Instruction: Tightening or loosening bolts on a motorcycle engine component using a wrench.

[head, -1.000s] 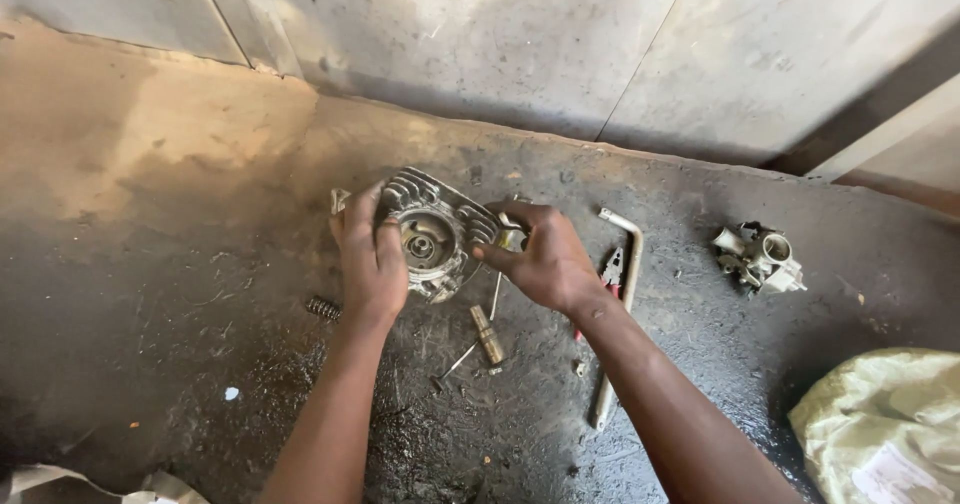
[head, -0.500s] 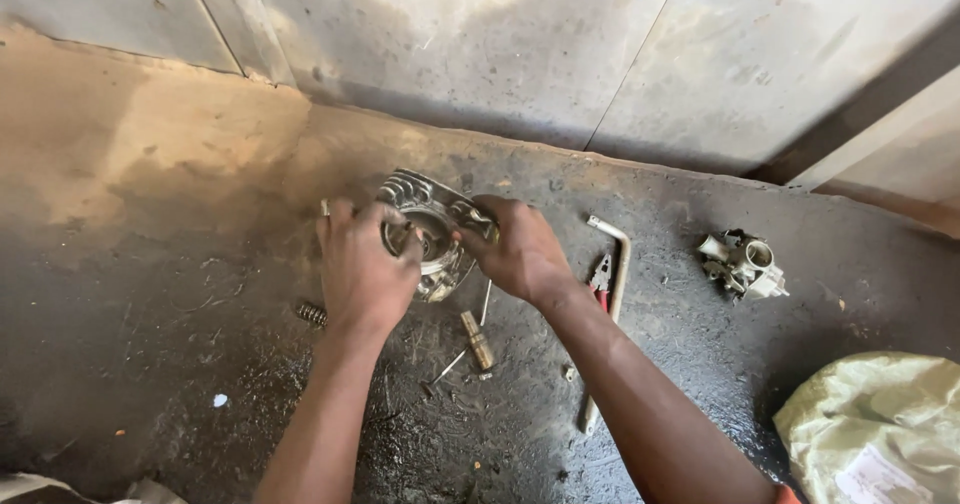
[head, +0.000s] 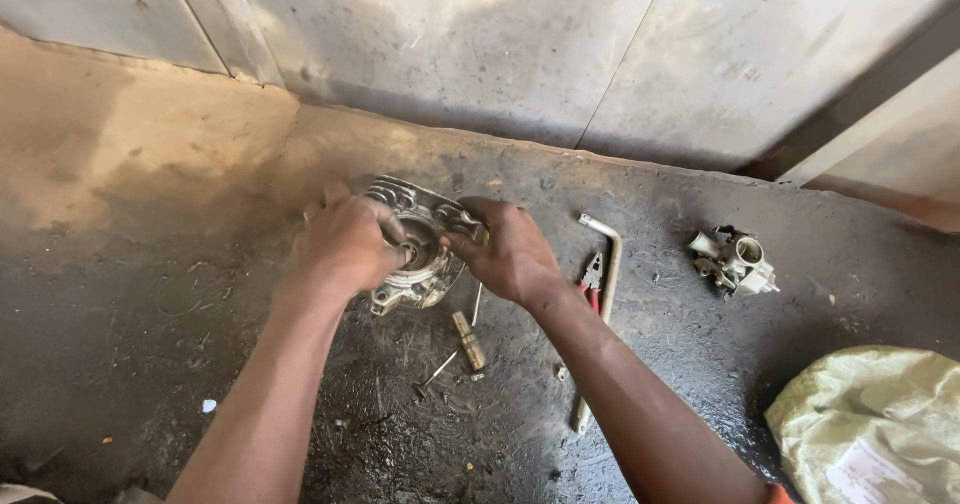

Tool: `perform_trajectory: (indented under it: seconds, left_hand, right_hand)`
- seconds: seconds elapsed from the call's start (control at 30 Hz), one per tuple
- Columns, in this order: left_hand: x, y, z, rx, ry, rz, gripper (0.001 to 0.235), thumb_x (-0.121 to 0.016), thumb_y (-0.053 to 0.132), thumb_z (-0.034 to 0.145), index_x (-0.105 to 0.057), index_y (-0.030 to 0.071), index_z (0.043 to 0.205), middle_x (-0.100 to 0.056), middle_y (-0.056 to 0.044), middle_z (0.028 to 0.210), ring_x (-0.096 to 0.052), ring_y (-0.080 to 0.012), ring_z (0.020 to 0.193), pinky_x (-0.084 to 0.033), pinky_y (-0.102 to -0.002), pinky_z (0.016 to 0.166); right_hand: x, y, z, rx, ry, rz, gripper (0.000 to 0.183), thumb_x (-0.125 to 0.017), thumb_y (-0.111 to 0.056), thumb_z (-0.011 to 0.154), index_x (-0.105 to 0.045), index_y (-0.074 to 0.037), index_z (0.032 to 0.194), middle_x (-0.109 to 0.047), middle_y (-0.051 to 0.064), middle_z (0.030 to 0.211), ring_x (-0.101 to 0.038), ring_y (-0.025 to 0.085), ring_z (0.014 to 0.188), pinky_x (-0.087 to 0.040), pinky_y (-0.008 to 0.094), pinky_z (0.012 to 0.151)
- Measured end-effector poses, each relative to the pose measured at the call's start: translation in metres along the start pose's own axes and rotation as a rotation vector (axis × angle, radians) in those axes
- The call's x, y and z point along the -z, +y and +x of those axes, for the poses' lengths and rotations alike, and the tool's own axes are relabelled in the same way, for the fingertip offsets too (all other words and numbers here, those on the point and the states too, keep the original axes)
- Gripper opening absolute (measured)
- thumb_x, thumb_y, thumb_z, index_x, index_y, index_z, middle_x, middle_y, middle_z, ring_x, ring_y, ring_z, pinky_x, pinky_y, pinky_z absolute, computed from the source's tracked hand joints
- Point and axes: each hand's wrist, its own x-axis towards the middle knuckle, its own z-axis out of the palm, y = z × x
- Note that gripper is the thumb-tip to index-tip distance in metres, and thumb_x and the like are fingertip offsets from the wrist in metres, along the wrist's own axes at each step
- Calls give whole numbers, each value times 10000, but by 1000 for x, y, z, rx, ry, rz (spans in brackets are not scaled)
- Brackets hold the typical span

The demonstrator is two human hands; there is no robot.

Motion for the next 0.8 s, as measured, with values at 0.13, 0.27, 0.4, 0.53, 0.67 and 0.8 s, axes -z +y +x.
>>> perform_trajectory:
  seconds: [0.13, 0.27, 0.4, 0.53, 0.67, 0.8]
  left_hand:
    - [-6, -1, 1, -16, 48, -25, 196, -824, 376, 817, -837, 305, 1000, -499, -117, 1243, -532, -396, 1258, -541, -537, 985]
    - [-3, 2, -9, -29, 54, -99, 188, -788, 324, 827, -834, 230, 984, -487, -151, 1276, -517, -422, 1300, -525, -520, 1038]
    - [-12, -1, -3, -50, 86, -167, 221, -777, 278, 804, -834, 243, 1015, -456, -151, 1284, -526, -423, 1300, -533, -525, 1042]
    - [-20, -2, -2, -46, 85, -208, 223, -759, 273, 794, -836, 236, 999, -443, -157, 1283, -536, -441, 1280, -532, -517, 1051]
    - [-28, -5, 3, -15, 72, -218, 239, -700, 291, 823, -839, 279, 1017, -427, -146, 1317, -482, -430, 1309, -514, -489, 1065]
    - [-11, 5, -20, 26, 57, -187, 277, -655, 349, 847, -817, 351, 1072, -412, -112, 1342, -442, -408, 1327, -463, -474, 1106]
  right_hand:
    - [0, 4, 1, -6, -3, 0, 521, -752, -367, 888, -656, -144, 1349, -737, 171, 1225, -638, 446, 1216, -527, 600, 1004]
    - [-1, 8, 3, -16, -1, -5, 502, -754, -358, 893, -663, -155, 1343, -740, 158, 1224, -642, 429, 1220, -522, 577, 1023]
    - [2, 2, 2, 2, 4, 19, 482, -756, -326, 899, -667, -142, 1336, -749, 153, 1203, -649, 429, 1209, -533, 569, 1008]
    - [3, 0, 3, -13, 0, 8, 489, -753, -345, 898, -664, -159, 1341, -746, 139, 1219, -651, 414, 1214, -525, 569, 1023]
    - [6, -3, 3, -22, -18, 18, 496, -743, -357, 902, -659, -153, 1347, -736, 152, 1239, -638, 423, 1230, -522, 574, 1026]
    - [4, 4, 5, -16, -19, 35, 510, -743, -357, 904, -652, -130, 1352, -730, 175, 1241, -634, 438, 1233, -521, 588, 1030]
